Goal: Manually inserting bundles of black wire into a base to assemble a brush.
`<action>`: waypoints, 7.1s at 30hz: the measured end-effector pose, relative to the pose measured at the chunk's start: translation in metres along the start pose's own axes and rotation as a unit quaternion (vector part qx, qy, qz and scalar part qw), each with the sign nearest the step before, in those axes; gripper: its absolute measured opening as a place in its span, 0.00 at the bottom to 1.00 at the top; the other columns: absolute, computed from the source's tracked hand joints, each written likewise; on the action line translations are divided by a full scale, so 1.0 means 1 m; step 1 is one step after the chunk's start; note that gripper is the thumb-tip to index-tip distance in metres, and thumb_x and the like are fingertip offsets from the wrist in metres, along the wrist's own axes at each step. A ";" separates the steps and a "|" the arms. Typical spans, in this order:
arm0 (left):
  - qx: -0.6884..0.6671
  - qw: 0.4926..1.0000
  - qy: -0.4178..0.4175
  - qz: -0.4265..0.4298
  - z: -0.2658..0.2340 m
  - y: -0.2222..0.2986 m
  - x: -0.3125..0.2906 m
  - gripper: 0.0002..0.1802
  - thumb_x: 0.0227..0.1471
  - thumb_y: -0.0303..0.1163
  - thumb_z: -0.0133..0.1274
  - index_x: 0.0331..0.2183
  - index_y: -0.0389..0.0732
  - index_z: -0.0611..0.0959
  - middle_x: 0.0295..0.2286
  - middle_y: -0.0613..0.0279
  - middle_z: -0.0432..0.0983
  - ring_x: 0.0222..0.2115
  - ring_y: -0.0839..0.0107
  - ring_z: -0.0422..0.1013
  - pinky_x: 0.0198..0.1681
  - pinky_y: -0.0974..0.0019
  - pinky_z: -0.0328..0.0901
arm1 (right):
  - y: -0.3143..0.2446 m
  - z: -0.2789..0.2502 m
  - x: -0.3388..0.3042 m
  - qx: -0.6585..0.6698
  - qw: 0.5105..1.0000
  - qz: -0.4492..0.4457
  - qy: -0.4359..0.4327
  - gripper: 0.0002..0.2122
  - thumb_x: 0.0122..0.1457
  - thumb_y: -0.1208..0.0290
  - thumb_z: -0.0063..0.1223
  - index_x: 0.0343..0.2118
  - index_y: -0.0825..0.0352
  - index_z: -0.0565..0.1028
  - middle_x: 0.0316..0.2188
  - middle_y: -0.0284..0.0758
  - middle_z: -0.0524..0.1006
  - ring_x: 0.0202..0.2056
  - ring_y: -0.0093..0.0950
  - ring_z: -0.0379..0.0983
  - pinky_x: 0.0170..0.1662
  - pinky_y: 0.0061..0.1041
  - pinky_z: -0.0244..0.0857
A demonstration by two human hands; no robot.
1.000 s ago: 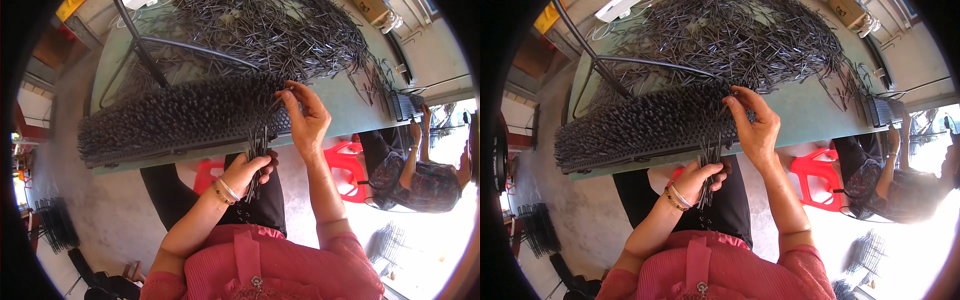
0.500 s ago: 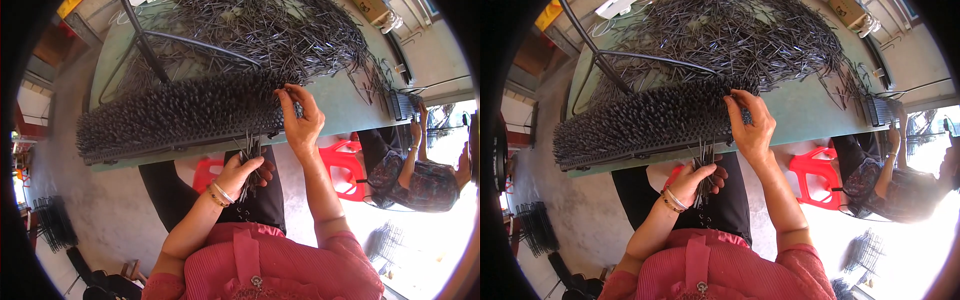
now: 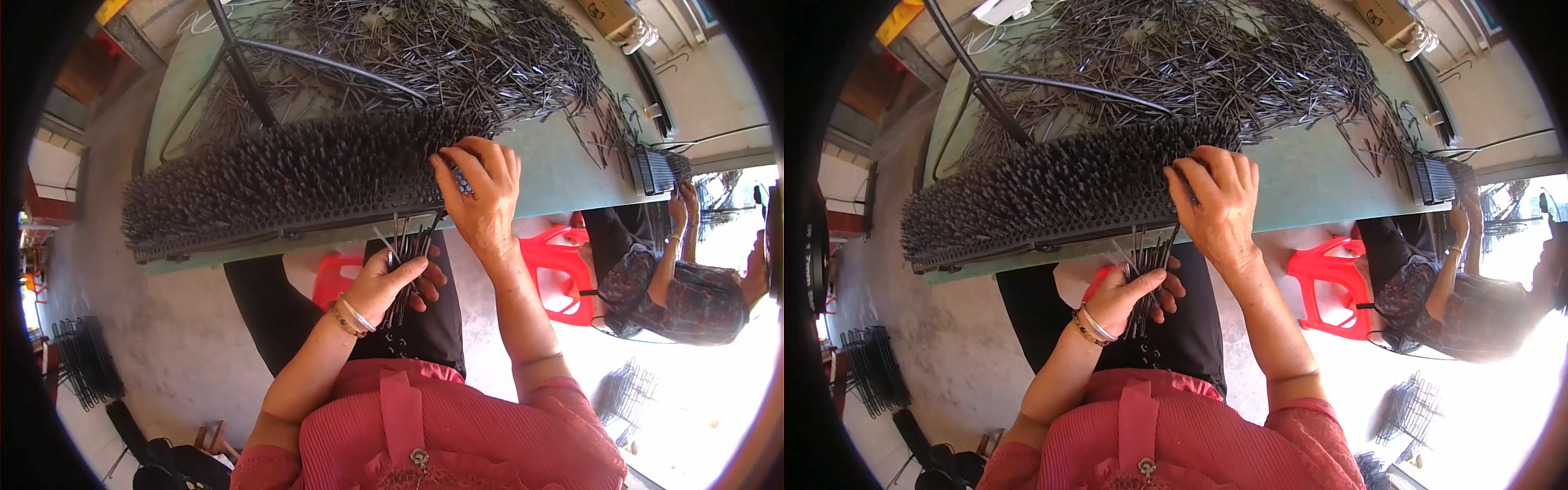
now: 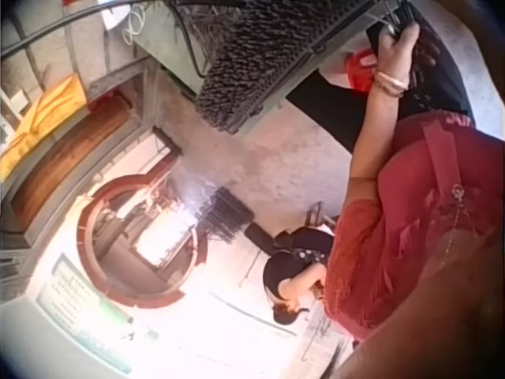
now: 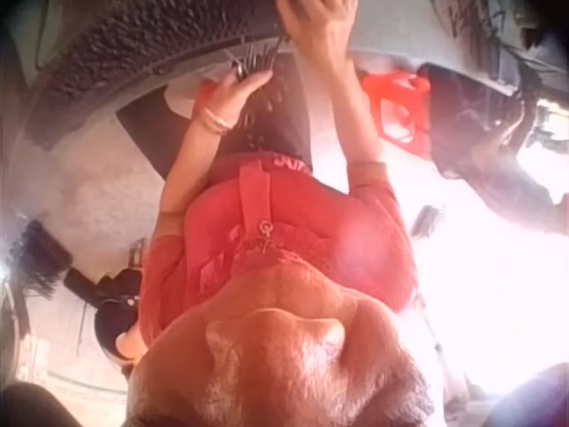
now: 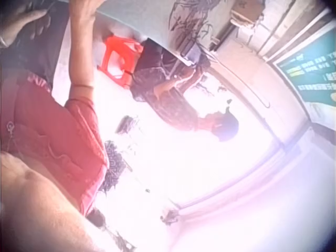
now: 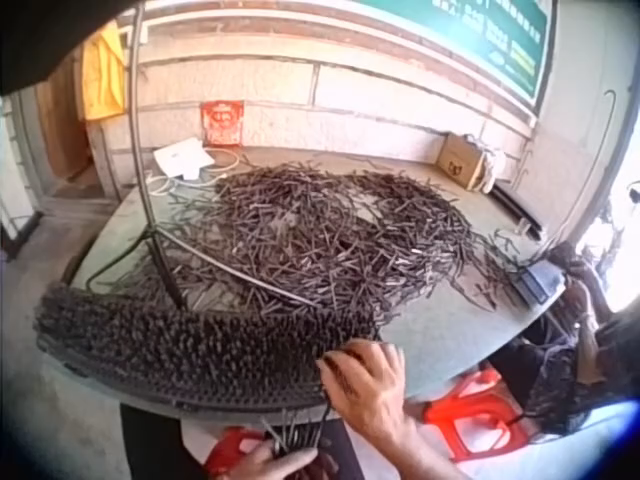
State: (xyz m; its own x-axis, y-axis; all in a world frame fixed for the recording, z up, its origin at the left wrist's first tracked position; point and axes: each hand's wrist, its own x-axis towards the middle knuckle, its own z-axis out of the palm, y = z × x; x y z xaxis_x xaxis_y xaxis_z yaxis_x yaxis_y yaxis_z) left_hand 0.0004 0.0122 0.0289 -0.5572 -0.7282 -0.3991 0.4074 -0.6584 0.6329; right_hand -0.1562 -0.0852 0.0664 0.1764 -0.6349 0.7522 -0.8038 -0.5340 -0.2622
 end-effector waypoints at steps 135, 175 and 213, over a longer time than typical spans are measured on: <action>-0.006 0.999 -0.035 -0.018 0.003 0.007 0.006 0.13 0.56 0.35 0.49 0.41 0.40 0.72 0.24 0.66 0.68 0.16 0.84 0.59 0.13 0.80 0.50 | 0.002 -0.028 0.014 0.390 0.831 0.375 -0.131 0.10 0.51 0.72 0.60 0.32 0.75 0.78 0.23 0.32 0.78 0.26 0.15 0.70 0.29 0.14 0.64; 0.026 0.999 0.009 0.024 0.003 -0.005 0.002 0.16 0.58 0.41 0.44 0.40 0.38 0.72 0.27 0.51 0.76 0.14 0.84 0.58 0.11 0.81 0.49 | 0.007 -0.008 0.016 0.340 0.883 0.312 -0.088 0.08 0.51 0.72 0.60 0.33 0.70 0.79 0.23 0.27 0.77 0.25 0.12 0.67 0.29 0.12 0.61; 0.020 1.000 -0.008 0.012 0.001 -0.006 0.001 0.14 0.58 0.38 0.45 0.41 0.39 0.73 0.27 0.54 0.76 0.14 0.86 0.56 0.13 0.83 0.48 | 0.005 0.005 0.004 0.244 0.953 0.135 -0.114 0.09 0.46 0.74 0.62 0.32 0.65 0.80 0.27 0.34 0.79 0.30 0.27 0.73 0.38 0.23 0.62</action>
State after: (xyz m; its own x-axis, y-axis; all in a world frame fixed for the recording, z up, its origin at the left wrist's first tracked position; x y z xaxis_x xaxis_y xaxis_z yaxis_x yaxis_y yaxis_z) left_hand -0.0031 0.0155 0.0252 -0.5595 -0.7401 -0.3732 0.3919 -0.6330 0.6676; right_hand -0.1570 -0.0930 0.0654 0.1649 -0.8610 0.4811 -0.4867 -0.4953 -0.7196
